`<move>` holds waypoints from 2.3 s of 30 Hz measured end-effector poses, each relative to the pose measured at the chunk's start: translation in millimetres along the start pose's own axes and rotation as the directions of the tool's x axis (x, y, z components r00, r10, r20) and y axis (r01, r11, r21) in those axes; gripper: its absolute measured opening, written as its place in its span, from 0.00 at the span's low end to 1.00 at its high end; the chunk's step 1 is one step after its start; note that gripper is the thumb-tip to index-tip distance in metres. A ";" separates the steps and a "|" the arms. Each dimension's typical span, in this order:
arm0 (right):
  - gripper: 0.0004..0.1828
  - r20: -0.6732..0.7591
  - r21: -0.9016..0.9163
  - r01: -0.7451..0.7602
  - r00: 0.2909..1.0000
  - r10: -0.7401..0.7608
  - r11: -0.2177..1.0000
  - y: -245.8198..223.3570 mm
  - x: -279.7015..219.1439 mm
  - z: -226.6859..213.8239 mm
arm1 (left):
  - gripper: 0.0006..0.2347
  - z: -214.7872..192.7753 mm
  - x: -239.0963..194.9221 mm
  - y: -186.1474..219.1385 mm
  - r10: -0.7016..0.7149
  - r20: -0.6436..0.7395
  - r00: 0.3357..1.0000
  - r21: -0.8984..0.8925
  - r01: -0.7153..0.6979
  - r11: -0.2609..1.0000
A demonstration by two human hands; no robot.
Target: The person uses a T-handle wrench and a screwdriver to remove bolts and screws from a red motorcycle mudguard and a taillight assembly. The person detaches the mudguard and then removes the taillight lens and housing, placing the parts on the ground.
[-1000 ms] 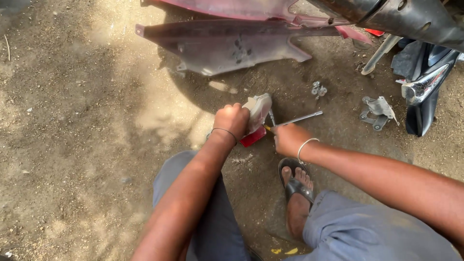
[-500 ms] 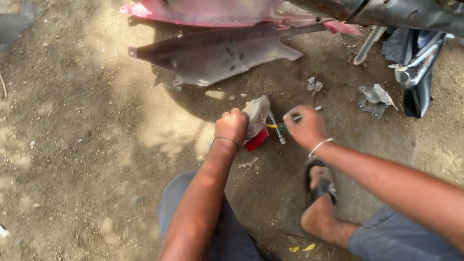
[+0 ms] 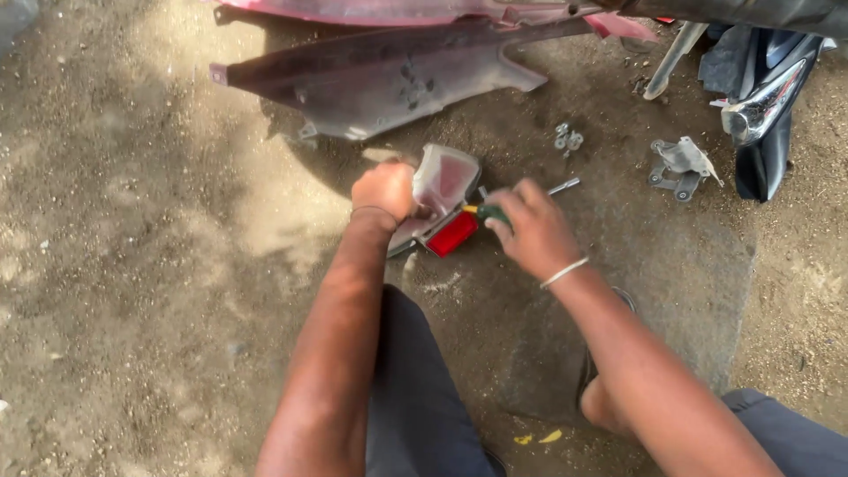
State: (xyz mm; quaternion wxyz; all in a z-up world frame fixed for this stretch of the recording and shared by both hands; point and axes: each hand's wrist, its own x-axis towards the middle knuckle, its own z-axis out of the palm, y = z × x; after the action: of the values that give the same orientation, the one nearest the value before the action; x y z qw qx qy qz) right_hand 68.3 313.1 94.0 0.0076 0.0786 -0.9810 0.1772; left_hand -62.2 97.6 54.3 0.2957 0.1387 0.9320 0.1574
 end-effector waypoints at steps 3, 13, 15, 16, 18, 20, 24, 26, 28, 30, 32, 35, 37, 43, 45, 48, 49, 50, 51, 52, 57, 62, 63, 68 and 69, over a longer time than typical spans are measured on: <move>0.19 -0.104 0.145 0.032 0.994 -0.017 0.989 1.4 13.9 -8.3 | 0.31 -7.2 -0.4 5.7 -0.063 -0.010 0.998 0.065 0.063 0.996; 0.15 0.031 0.125 -0.178 0.984 0.176 0.976 -1.6 11.8 -4.0 | 0.44 9.9 -10.8 18.2 -0.381 -0.156 0.911 -0.359 0.307 0.881; 0.15 0.013 0.150 -0.184 0.983 0.185 0.971 -1.4 10.2 -6.1 | 0.42 15.7 -7.2 18.6 -0.410 -0.179 0.894 -0.432 0.303 0.849; 0.15 0.019 0.175 -0.207 0.978 0.207 0.963 -1.3 8.5 -6.6 | 0.40 19.1 -5.0 15.1 -0.399 -0.193 0.897 -0.443 0.283 0.851; 0.14 0.019 0.196 -0.231 0.973 0.232 0.953 1.2 7.6 -7.4 | 0.37 21.2 -0.1 11.0 -0.381 -0.211 0.900 -0.453 0.255 0.854; 0.15 0.009 0.223 -0.224 0.974 0.228 0.949 2.4 7.1 -5.3 | 0.38 20.7 1.5 5.7 -0.344 -0.210 0.915 -0.444 0.224 0.868; 0.15 -0.001 0.163 -0.240 0.970 0.244 0.957 -8.2 13.5 -9.1 | 0.38 24.8 5.5 -6.5 -0.299 -0.200 0.933 -0.397 0.202 0.896; 0.13 0.151 0.140 -0.339 0.936 0.318 0.930 -14.9 21.5 -13.9 | 0.38 32.8 8.4 -15.1 -0.235 -0.283 0.930 -0.360 0.124 0.925; 0.14 0.136 0.054 -0.310 0.944 0.301 0.949 -27.4 33.9 -20.8 | 0.39 24.4 1.6 -15.3 -0.235 -0.292 0.927 -0.376 0.115 0.919; 0.14 0.126 -0.032 -0.284 0.950 0.286 0.958 -35.7 44.9 -24.9 | 0.40 24.0 -2.1 -19.1 -0.234 -0.297 0.926 -0.391 0.106 0.914; 0.17 0.185 -0.113 -0.306 0.928 0.323 0.945 -37.7 58.6 -27.7 | 0.39 28.8 2.0 -25.0 -0.198 -0.362 0.911 -0.348 0.065 0.935; 0.18 0.164 -0.116 -0.244 0.951 0.261 0.963 -33.9 69.3 -25.5 | 0.40 39.2 8.2 -31.0 -0.169 -0.367 0.915 -0.317 0.048 0.947; 0.18 0.163 -0.135 -0.193 0.963 0.213 0.972 -30.2 70.2 -21.6 | 0.41 44.1 10.7 -33.3 -0.167 -0.383 0.909 -0.314 0.042 0.949; 0.16 0.136 -0.107 0.126 0.984 -0.111 0.986 -14.8 68.3 -15.3 | 0.46 54.7 20.4 -38.1 -0.134 -0.431 0.892 -0.286 0.006 0.958; 0.17 0.149 -0.109 0.171 0.977 -0.154 0.979 -8.0 73.0 -16.9 | 0.48 53.3 20.1 -37.7 -0.109 -0.470 0.876 -0.269 -0.024 0.963; 0.17 0.220 -0.071 0.356 0.917 -0.334 0.932 -1.1 82.8 -25.1 | 0.45 45.9 12.8 -30.5 -0.163 -0.386 0.908 -0.306 0.041 0.951; 0.17 0.274 -0.006 0.285 0.922 -0.272 0.959 -5.4 85.4 -31.6 | 0.46 47.6 14.2 -30.3 -0.162 -0.399 0.903 -0.306 0.035 0.951; 0.18 0.332 0.055 0.206 0.919 -0.213 0.977 -9.7 88.2 -38.0 | 0.46 49.1 15.8 -30.0 -0.160 -0.412 0.897 -0.306 0.029 0.951; 0.18 0.334 0.054 0.212 0.917 -0.218 0.976 -19.7 89.5 -45.1 | 0.46 44.4 13.0 -25.6 -0.165 -0.415 0.895 -0.310 0.032 0.950; 0.19 0.477 -0.112 0.059 0.879 0.001 0.992 -29.6 90.8 -52.2 | 0.44 39.6 10.3 -21.1 -0.184 -0.356 0.916 -0.307 0.072 0.949; 0.15 0.521 -0.243 0.263 0.847 -0.104 0.934 4.5 79.5 -20.9 | 0.37 31.1 3.4 -13.1 -0.215 -0.295 0.931 -0.309 0.120 0.944; 0.25 0.450 -0.074 0.600 0.733 -0.511 0.797 -32.7 87.4 -51.5 | 0.37 27.9 2.0 -6.9 -0.241 -0.281 0.929 -0.275 0.162 0.948; 0.25 0.448 -0.075 0.600 0.734 -0.511 0.796 -38.2 90.7 -56.8 | 0.37 27.3 0.8 -6.9 -0.240 -0.283 0.929 -0.275 0.162 0.948; 0.14 0.593 -0.289 0.529 0.753 -0.285 0.798 10.1 96.7 -26.3 | 0.38 31.8 13.6 -22.3 -0.224 -0.324 0.919 -0.411 0.076 0.908; 0.14 0.589 -0.290 0.532 0.755 -0.289 0.796 11.2 95.6 -25.7 | 0.38 35.1 16.3 -30.0 -0.225 -0.330 0.917 -0.410 0.076 0.909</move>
State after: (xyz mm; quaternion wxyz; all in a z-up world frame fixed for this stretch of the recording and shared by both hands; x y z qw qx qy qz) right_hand -28.3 317.9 118.3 -0.1981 0.3387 -0.9160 -0.0837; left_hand -59.1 83.4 7.5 0.1478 -0.0285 0.9287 0.3388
